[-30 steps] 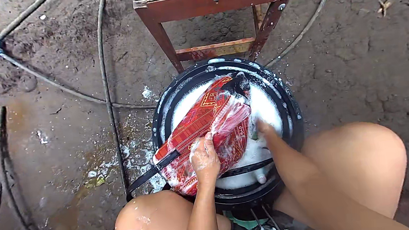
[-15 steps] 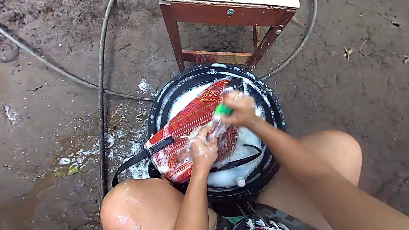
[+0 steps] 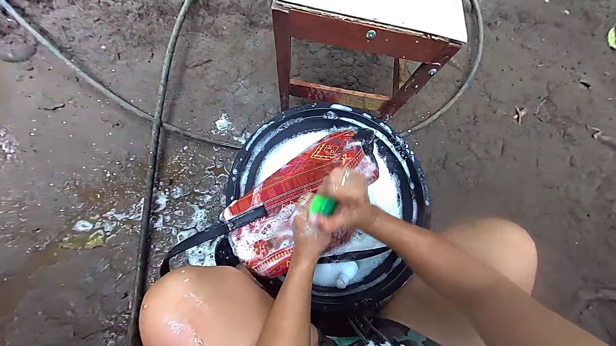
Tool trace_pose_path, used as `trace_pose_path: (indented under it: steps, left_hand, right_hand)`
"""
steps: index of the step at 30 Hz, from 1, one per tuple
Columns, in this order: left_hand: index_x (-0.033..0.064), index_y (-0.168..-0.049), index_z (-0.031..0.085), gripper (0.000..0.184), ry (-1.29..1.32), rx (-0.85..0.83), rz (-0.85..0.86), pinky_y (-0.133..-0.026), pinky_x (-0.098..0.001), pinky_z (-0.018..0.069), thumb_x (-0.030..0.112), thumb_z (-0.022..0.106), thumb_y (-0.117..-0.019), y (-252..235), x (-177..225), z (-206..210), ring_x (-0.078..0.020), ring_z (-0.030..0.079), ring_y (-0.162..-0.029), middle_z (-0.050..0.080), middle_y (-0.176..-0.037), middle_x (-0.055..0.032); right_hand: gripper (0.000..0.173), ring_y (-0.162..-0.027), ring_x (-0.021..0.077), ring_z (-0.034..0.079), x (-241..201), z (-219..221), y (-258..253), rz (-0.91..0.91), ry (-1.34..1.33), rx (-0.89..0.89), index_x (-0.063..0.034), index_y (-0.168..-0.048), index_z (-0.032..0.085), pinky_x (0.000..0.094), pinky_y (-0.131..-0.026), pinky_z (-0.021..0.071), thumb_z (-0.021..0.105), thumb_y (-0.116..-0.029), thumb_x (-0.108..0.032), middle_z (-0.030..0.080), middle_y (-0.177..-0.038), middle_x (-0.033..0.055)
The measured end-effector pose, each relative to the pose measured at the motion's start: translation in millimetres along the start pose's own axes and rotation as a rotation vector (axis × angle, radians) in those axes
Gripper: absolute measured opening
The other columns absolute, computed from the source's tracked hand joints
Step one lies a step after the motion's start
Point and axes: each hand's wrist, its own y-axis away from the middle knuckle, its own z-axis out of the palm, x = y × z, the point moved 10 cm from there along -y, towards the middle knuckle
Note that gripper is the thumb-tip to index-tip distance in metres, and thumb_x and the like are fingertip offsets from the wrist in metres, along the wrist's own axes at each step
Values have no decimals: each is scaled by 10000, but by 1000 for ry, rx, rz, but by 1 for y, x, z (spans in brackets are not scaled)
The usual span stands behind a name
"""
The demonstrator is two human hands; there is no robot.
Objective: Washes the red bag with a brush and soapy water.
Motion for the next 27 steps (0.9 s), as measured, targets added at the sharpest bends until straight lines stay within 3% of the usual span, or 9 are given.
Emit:
trace_pose_path:
  steps: [2,5,10,12,14,18,20,23,27]
  left_hand:
    - [-32,-1011,741,164,-12,-20,-7,-902,-459,546,58,729,-874,1,-3,0,-242,689,-973,721,-989,-158]
    - [12,-1033,773,153,-14,-29,-16,-922,-435,531,99,726,-916,-5,-7,4,-214,677,-1004,726,-1017,-121]
    - [-34,-984,717,199,0,1,5,-843,-375,564,43,748,-803,-1,-3,-3,-160,688,-882,716,-921,-117]
    - [-13,-1007,748,141,11,-19,-66,-880,-368,550,43,758,-878,0,-9,-4,-157,678,-932,719,-976,-107]
    - [5,-1032,763,157,2,-17,-75,-904,-372,539,67,767,-888,-5,-10,-3,-160,675,-964,723,-1007,-102]
    - [-35,-1029,728,227,-7,-3,22,-865,-358,557,25,741,-811,-6,-4,-5,-142,686,-905,728,-960,-116]
    - [-13,-1009,731,160,19,5,-23,-829,-313,558,29,719,-855,-4,-9,-8,-89,678,-864,722,-921,-76]
    - [19,-1042,750,146,42,27,-142,-848,-303,552,66,753,-903,-7,-21,-11,-88,674,-894,720,-956,-57]
    - [23,-1043,743,126,48,85,-208,-814,-282,550,74,732,-929,-12,-30,-14,-64,672,-842,727,-915,-42]
  right_hand:
    - [412,-759,271,709,23,1,10,57,-4,-55,-30,-804,741,463,-681,581,747,-819,-441,726,-792,144]
    - [448,-791,353,713,89,-24,6,270,288,38,8,-837,734,552,-670,541,709,-863,-439,723,-840,191]
    - [410,-708,233,678,3,4,17,58,-4,37,-36,-784,722,412,-651,562,768,-763,-443,694,-741,116]
    - [421,-738,270,707,43,-3,27,246,-1,20,20,-898,721,470,-671,583,818,-775,-370,722,-800,150]
    - [466,-674,307,675,83,-20,29,438,157,101,3,-928,647,515,-589,516,797,-789,-416,680,-754,151]
    - [421,-707,258,677,13,-2,28,227,51,110,-15,-817,679,443,-626,567,820,-722,-400,684,-767,134]
    - [399,-757,289,714,24,0,32,221,60,72,-2,-846,736,474,-683,582,837,-739,-372,727,-811,163]
    - [467,-776,389,704,121,-36,45,641,271,99,27,-964,699,615,-659,536,745,-876,-430,711,-854,205]
    - [551,-817,354,664,177,-57,96,1112,136,309,1,-1091,621,600,-729,513,653,-930,-525,672,-879,177]
